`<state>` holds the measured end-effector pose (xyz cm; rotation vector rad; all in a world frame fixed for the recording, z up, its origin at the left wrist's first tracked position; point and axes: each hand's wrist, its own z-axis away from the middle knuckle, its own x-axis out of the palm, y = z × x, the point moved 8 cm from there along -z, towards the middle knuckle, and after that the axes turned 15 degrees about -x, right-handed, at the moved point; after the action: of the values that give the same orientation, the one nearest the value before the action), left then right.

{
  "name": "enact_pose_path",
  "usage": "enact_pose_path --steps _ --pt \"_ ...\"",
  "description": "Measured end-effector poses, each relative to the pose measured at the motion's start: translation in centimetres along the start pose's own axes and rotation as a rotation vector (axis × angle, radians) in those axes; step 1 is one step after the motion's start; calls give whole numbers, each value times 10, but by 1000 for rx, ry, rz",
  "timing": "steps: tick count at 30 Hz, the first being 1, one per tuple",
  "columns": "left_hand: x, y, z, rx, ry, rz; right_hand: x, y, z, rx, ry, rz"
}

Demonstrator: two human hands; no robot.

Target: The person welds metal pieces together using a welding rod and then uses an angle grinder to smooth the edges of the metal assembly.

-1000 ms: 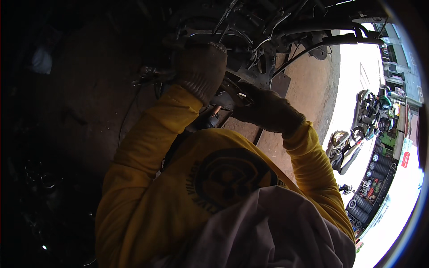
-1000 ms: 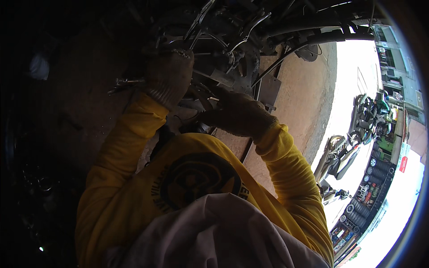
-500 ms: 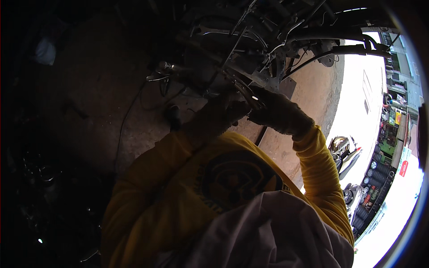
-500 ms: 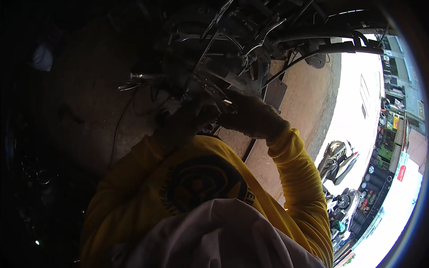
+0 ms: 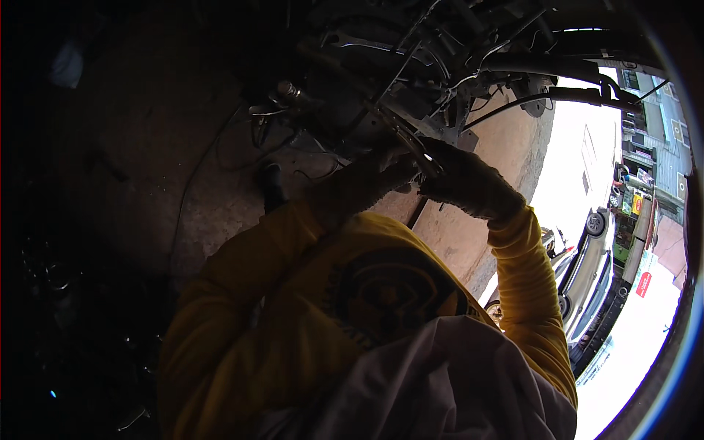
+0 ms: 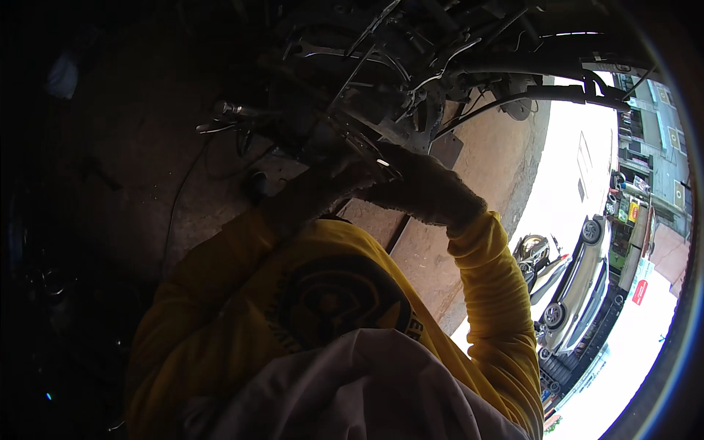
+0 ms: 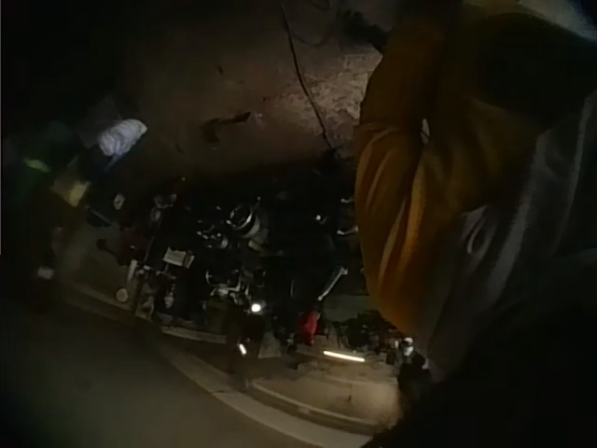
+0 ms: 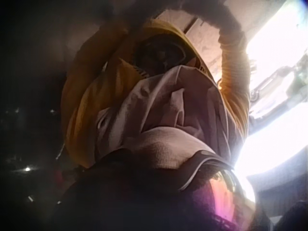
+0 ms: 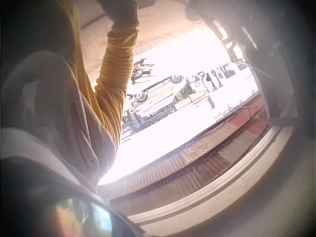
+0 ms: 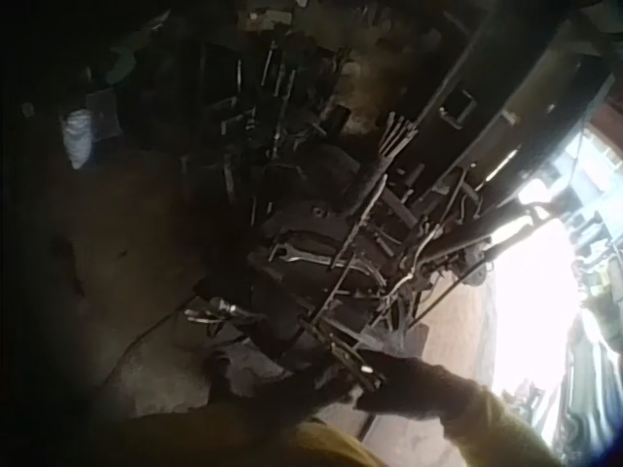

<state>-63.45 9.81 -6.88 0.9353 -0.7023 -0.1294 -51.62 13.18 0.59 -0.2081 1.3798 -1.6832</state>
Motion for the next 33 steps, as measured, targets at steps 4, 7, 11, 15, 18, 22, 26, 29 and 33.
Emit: enact_pose_path --steps 4,7,11,15,18,22,26,29,33 --pt "-1 7 -12 237 106 -198 -3 -7 -4 -66 -80 173" --pt "-3 33 10 375 272 -483 -2 -2 -1 -6 -23 -10" --pt "-41 28 45 297 791 -963 -4 6 6 188 -48 36" --pt "-59 53 53 637 1050 -1057 -5 10 4 102 -34 46" --pt "-59 59 41 649 1076 -1147 -11 6 5 104 -52 171" --pt "-63 54 30 582 1054 -1128 -13 -7 3 187 -104 171" --pt "-65 51 27 540 1039 -1101 -15 -10 4 107 -85 203" --pt "-62 53 29 624 1023 -1097 -17 -12 1 81 -111 279" --pt "-60 56 29 602 1005 -1073 -13 -2 3 17 -88 157"
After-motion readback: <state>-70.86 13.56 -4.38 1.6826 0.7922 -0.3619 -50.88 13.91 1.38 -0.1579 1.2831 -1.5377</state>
